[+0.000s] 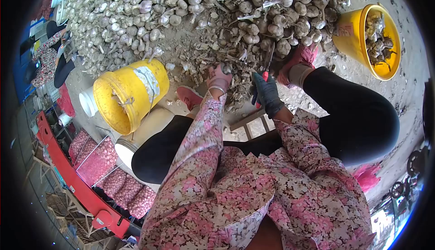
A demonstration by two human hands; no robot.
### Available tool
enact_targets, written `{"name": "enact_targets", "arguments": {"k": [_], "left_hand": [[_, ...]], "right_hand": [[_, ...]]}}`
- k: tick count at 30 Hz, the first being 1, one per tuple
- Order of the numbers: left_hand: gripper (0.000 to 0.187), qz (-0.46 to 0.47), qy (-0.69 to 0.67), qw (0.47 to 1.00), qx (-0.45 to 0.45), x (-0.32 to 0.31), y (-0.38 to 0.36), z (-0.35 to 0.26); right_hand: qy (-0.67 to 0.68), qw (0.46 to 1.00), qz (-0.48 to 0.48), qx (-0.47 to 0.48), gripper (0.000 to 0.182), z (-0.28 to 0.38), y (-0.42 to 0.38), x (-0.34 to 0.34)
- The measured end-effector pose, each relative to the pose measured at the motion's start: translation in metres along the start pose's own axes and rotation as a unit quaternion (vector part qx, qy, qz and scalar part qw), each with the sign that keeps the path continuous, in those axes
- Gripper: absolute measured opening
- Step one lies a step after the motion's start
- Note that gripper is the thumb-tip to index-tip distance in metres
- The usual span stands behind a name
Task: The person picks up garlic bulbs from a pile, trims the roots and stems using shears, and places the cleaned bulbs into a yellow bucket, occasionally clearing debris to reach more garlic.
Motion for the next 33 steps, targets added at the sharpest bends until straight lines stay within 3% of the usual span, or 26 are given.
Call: {"name": "enact_targets", "arguments": {"k": [3, 5, 6, 7, 8, 9, 11, 12, 13, 14, 15, 17, 18, 19, 20, 22, 23, 24, 25, 26, 27, 28, 30, 31, 33], "left_hand": [[0.060, -0.031, 0.051, 0.997, -0.045, 0.004, -0.022, -0.006], [0.060, -0.044, -0.008, 0.999, -0.029, -0.004, -0.021, 0.008], [0.053, -0.054, -0.103, 0.993, -0.001, -0.003, -0.018, 0.023], [0.049, -0.052, -0.344, 0.936, 0.052, 0.012, -0.029, 0.030], [0.046, -0.045, -0.564, 0.819, 0.094, 0.027, -0.040, 0.034], [0.046, -0.055, -0.569, 0.816, 0.087, 0.055, -0.045, 0.039], [0.045, -0.309, -0.620, 0.717, -0.075, 0.160, -0.077, 0.066], [0.043, -0.370, -0.517, 0.763, -0.120, 0.221, -0.108, 0.071], [0.042, -0.435, -0.560, 0.696, -0.116, 0.267, -0.138, 0.073], [0.041, -0.502, -0.474, 0.708, -0.148, 0.305, -0.155, 0.094], [0.043, -0.528, -0.429, 0.728, -0.085, 0.333, -0.172, 0.108], [0.048, -0.577, -0.373, 0.713, -0.141, 0.367, -0.174, 0.136], [0.051, -0.613, -0.111, 0.782, 0.009, 0.376, -0.171, 0.143], [0.054, -0.589, 0.162, 0.776, 0.160, 0.383, -0.165, 0.141], [0.058, -0.610, 0.071, 0.784, 0.093, 0.387, -0.155, 0.143], [0.052, -0.601, 0.009, 0.791, -0.116, 0.391, -0.113, 0.091], [0.050, -0.477, -0.215, 0.842, -0.133, 0.373, -0.073, 0.074], [0.047, -0.322, -0.426, 0.834, -0.140, 0.353, -0.027, 0.049], [0.039, -0.280, -0.478, 0.811, -0.186, 0.333, 0.036, 0.045], [0.038, -0.148, -0.630, 0.760, -0.065, 0.308, 0.064, 0.006], [0.048, -0.077, -0.658, 0.748, -0.045, 0.298, 0.081, -0.033], [0.050, -0.050, -0.631, 0.774, -0.025, 0.287, 0.115, -0.053], [0.050, -0.030, -0.631, 0.774, 0.049, 0.271, 0.166, -0.090], [0.050, -0.016, -0.631, 0.775, 0.037, 0.267, 0.184, -0.109], [0.056, 0.016, -0.477, 0.869, 0.127, 0.245, 0.270, -0.108]], "right_hand": [[0.000, 1.000, -0.001, 0.005, 0.020, -0.004, 0.002, -0.002], [0.002, 0.999, -0.012, 0.033, 0.020, -0.006, 0.000, -0.003], [0.014, 0.999, -0.007, 0.041, 0.021, -0.006, -0.003, -0.005], [0.026, 0.998, -0.001, 0.050, 0.021, -0.006, -0.003, -0.007], [0.040, 0.999, 0.025, 0.019, 0.023, -0.010, -0.003, -0.011], [0.036, 0.998, 0.034, 0.028, 0.023, -0.008, -0.005, -0.017], [0.036, 0.998, 0.035, 0.030, 0.024, -0.011, -0.013, -0.025], [0.054, 0.996, 0.065, 0.040, 0.023, -0.019, -0.008, -0.029], [0.048, 0.995, 0.073, 0.044, 0.023, -0.021, -0.010, -0.034], [0.042, 0.995, 0.079, 0.041, 0.022, -0.021, -0.013, -0.038], [0.038, 0.995, 0.083, 0.040, 0.021, -0.020, -0.014, -0.042], [0.036, 0.996, 0.077, 0.036, 0.019, -0.025, -0.009, -0.043], [0.050, 0.994, 0.086, 0.042, 0.017, -0.022, -0.012, -0.046], [0.065, 0.992, 0.094, 0.048, 0.016, -0.017, -0.017, -0.050], [0.050, 0.995, 0.074, 0.040, 0.018, -0.012, -0.021, -0.049], [0.052, 0.996, 0.068, 0.034, 0.019, -0.006, -0.018, -0.049], [0.052, 0.996, 0.062, 0.022, 0.019, -0.008, -0.017, -0.045], [0.046, 0.996, 0.070, 0.013, 0.022, -0.014, -0.010, -0.041], [0.044, 0.997, 0.068, 0.014, 0.022, -0.014, -0.009, -0.039], [0.046, 0.997, 0.062, 0.007, 0.022, -0.014, -0.009, -0.039], [0.049, 0.997, 0.053, 0.002, 0.023, -0.013, -0.010, -0.040], [0.059, 0.997, 0.054, -0.003, 0.023, -0.009, -0.016, -0.043], [0.060, 0.997, 0.053, -0.008, 0.023, 0.001, -0.023, -0.047], [0.062, 0.996, 0.056, -0.013, 0.023, 0.002, -0.023, -0.049], [0.083, 0.996, 0.041, -0.003, 0.023, -0.001, -0.016, -0.047]]}}
Point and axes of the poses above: each hand's wrist, its own y-axis towards the middle knuckle, its own x-axis out of the back of the hand, z = x × y, the point moved 7 cm from there along y, towards the middle knuckle, and after that the axes turned 2 degrees about -x, right-handed, at the moved point
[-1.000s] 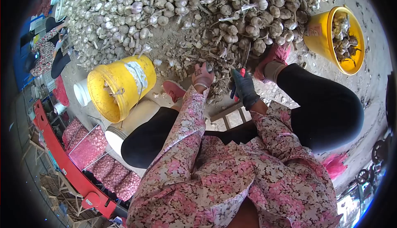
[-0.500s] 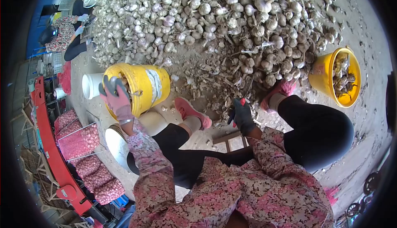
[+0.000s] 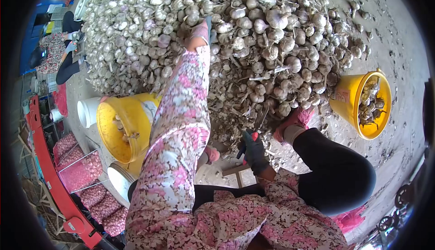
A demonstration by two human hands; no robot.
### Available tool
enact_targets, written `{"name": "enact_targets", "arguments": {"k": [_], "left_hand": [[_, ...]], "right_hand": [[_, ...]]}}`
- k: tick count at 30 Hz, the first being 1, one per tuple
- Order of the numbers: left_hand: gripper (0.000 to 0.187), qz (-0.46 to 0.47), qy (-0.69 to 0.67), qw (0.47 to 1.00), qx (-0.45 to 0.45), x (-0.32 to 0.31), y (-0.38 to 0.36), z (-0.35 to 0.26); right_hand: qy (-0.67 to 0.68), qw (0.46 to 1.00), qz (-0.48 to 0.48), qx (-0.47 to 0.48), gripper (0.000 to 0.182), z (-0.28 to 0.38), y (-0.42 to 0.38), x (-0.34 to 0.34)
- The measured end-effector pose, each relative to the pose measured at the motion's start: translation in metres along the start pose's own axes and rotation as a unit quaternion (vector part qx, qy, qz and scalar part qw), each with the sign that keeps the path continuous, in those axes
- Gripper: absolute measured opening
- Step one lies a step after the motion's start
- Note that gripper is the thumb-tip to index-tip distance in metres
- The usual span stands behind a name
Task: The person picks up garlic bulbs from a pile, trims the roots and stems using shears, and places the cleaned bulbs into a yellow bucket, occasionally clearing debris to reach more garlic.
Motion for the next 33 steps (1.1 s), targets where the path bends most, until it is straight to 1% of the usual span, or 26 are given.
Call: {"name": "enact_targets", "arguments": {"k": [1, 2, 3, 4, 5, 6, 7, 8, 10, 11, 12, 14, 15, 16, 17, 18, 19, 21, 24, 26, 28, 29, 30, 31, 32, 33], "left_hand": [[0.059, -0.061, 0.185, 0.979, -0.062, 0.004, 0.036, -0.009], [0.063, -0.119, 0.363, 0.916, -0.123, 0.006, 0.075, -0.015], [0.067, -0.072, 0.391, 0.899, -0.184, -0.009, 0.052, -0.029], [0.049, -0.001, 0.358, 0.883, -0.305, -0.001, 0.015, -0.031], [0.035, 0.024, 0.063, 0.980, -0.188, 0.007, 0.000, -0.010], [0.022, 0.044, -0.240, 0.968, -0.055, 0.005, -0.016, 0.011], [0.019, 0.081, -0.354, 0.929, -0.075, 0.004, -0.046, 0.013], [0.019, 0.118, -0.463, 0.874, -0.093, 0.007, -0.073, 0.022], [0.020, 0.285, -0.469, 0.831, -0.091, 0.004, -0.117, 0.053], [0.020, 0.293, -0.482, 0.820, -0.100, 0.007, -0.149, 0.068], [0.020, 0.300, -0.495, 0.808, -0.109, 0.007, -0.184, 0.082], [0.020, 0.299, -0.457, 0.830, -0.116, 0.013, -0.219, 0.124], [0.021, 0.304, -0.454, 0.829, -0.120, 0.014, -0.239, 0.142], [0.026, 0.306, -0.473, 0.821, -0.094, 0.014, -0.260, 0.158], [0.029, 0.314, -0.462, 0.823, -0.104, 0.015, -0.274, 0.173], [0.031, 0.324, -0.452, 0.823, -0.115, 0.015, -0.286, 0.186], [0.031, 0.326, -0.453, 0.822, -0.116, 0.013, -0.315, 0.185], [0.019, 0.236, -0.403, 0.867, -0.175, 0.023, -0.360, 0.182], [0.025, 0.191, -0.396, 0.871, -0.220, 0.036, -0.376, 0.196], [0.030, 0.179, -0.395, 0.876, -0.210, 0.051, -0.356, 0.218], [0.030, 0.086, -0.391, 0.904, -0.151, 0.067, -0.345, 0.242], [0.034, 0.042, -0.289, 0.927, -0.236, 0.082, -0.342, 0.243], [0.034, 0.040, -0.292, 0.926, -0.234, 0.083, -0.349, 0.245], [0.041, -0.024, -0.161, 0.933, -0.321, 0.089, -0.364, 0.234], [0.048, -0.085, -0.025, 0.913, -0.398, 0.090, -0.379, 0.224], [0.060, -0.090, -0.023, 0.906, -0.412, 0.088, -0.378, 0.228]], "right_hand": [[-0.001, 1.000, -0.007, 0.000, 0.023, 0.000, 0.001, 0.000], [-0.002, 1.000, -0.014, -0.001, 0.024, 0.001, 0.001, 0.001], [-0.011, 1.000, 0.008, -0.014, 0.025, 0.005, -0.001, -0.002], [-0.006, 1.000, 0.005, -0.015, 0.025, 0.003, 0.001, 0.001], [-0.021, 1.000, 0.012, 0.002, 0.024, 0.000, 0.005, 0.003], [-0.036, 0.999, 0.022, 0.021, 0.025, 0.000, 0.007, 0.002], [-0.053, 0.997, 0.026, 0.043, 0.037, 0.006, 0.005, 0.002], [-0.050, 0.997, 0.030, 0.043, 0.037, 0.000, 0.011, 0.006], [-0.166, 0.972, 0.016, 0.164, 0.052, -0.004, 0.023, 0.017], [-0.192, 0.966, 0.041, 0.169, 0.065, 0.008, 0.016, 0.009], [-0.193, 0.966, 0.041, 0.165, 0.065, 0.016, 0.011, 0.007], [-0.259, 0.934, 0.060, 0.238, 0.063, 0.036, -0.004, -0.006], [-0.260, 0.934, 0.063, 0.235, 0.063, 0.041, -0.008, -0.009], [-0.322, 0.900, 0.073, 0.286, 0.062, 0.051, -0.017, -0.017], [-0.380, 0.858, 0.080, 0.336, 0.061, 0.058, -0.029, -0.025], [-0.381, 0.858, 0.080, 0.337, 0.061, 0.063, -0.042, -0.029], [-0.430, 0.834, 0.064, 0.341, 0.058, 0.068, -0.057, -0.036], [-0.511, 0.796, 0.057, 0.320, 0.050, 0.067, -0.072, -0.042], [-0.531, 0.786, 0.085, 0.306, 0.047, 0.051, -0.088, -0.042], [-0.544, 0.772, 0.114, 0.308, 0.046, 0.042, -0.099, -0.043], [-0.487, 0.799, 0.102, 0.338, 0.049, 0.041, -0.106, -0.037], [-0.505, 0.766, 0.083, 0.390, 0.055, 0.041, -0.102, -0.031], [-0.507, 0.765, 0.084, 0.389, 0.055, 0.043, -0.105, -0.031], [-0.563, 0.697, 0.064, 0.440, 0.060, 0.051, -0.118, -0.037], [-0.613, 0.622, 0.042, 0.485, 0.066, 0.057, -0.130, -0.043], [-0.638, 0.606, 0.042, 0.472, 0.069, 0.057, -0.134, -0.046]]}}
Point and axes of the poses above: each hand's wrist, its own y-axis towards the middle knuckle, its own x-axis out of the back of the hand, z = x × y, the point moved 7 cm from there along y, towards the middle knuckle, and after that the axes turned 2 degrees about -x, right-handed, at the moved point
